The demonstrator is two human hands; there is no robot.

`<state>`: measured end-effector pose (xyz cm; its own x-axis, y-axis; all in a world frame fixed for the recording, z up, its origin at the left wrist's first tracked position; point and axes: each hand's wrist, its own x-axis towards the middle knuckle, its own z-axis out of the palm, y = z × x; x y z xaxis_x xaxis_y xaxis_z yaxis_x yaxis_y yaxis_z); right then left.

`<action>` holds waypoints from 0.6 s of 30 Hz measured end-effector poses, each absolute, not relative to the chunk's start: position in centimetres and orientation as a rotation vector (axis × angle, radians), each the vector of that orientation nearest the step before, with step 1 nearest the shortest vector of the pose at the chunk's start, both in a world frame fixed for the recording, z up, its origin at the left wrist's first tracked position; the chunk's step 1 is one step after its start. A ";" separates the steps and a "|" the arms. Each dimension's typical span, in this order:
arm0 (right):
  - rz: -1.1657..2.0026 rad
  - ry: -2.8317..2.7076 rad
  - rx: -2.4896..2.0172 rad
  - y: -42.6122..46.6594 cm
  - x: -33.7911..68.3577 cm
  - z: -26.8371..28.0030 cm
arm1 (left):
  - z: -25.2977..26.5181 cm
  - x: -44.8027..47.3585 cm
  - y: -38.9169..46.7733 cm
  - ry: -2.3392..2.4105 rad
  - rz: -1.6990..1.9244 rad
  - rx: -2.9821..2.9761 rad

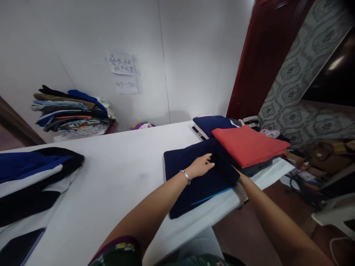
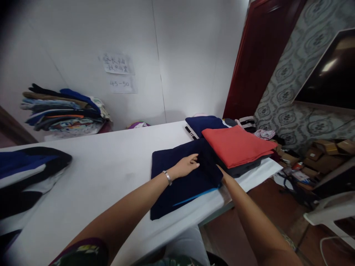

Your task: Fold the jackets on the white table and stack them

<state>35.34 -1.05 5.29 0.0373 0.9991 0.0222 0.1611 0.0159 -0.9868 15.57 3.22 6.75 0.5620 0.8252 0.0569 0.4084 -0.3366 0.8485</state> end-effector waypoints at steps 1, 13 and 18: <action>1.132 -1.317 -1.331 -0.7 35.9 5.2 | 6.8 15.3 2.7 0.989 0.575 2.149; 0.416 -1.880 -1.169 -2.0 30.5 11.0 | 5.7 14.9 0.2 0.920 0.524 2.808; 0.260 -2.067 -1.221 -1.4 27.9 10.4 | 7.6 10.9 1.4 1.101 0.855 2.650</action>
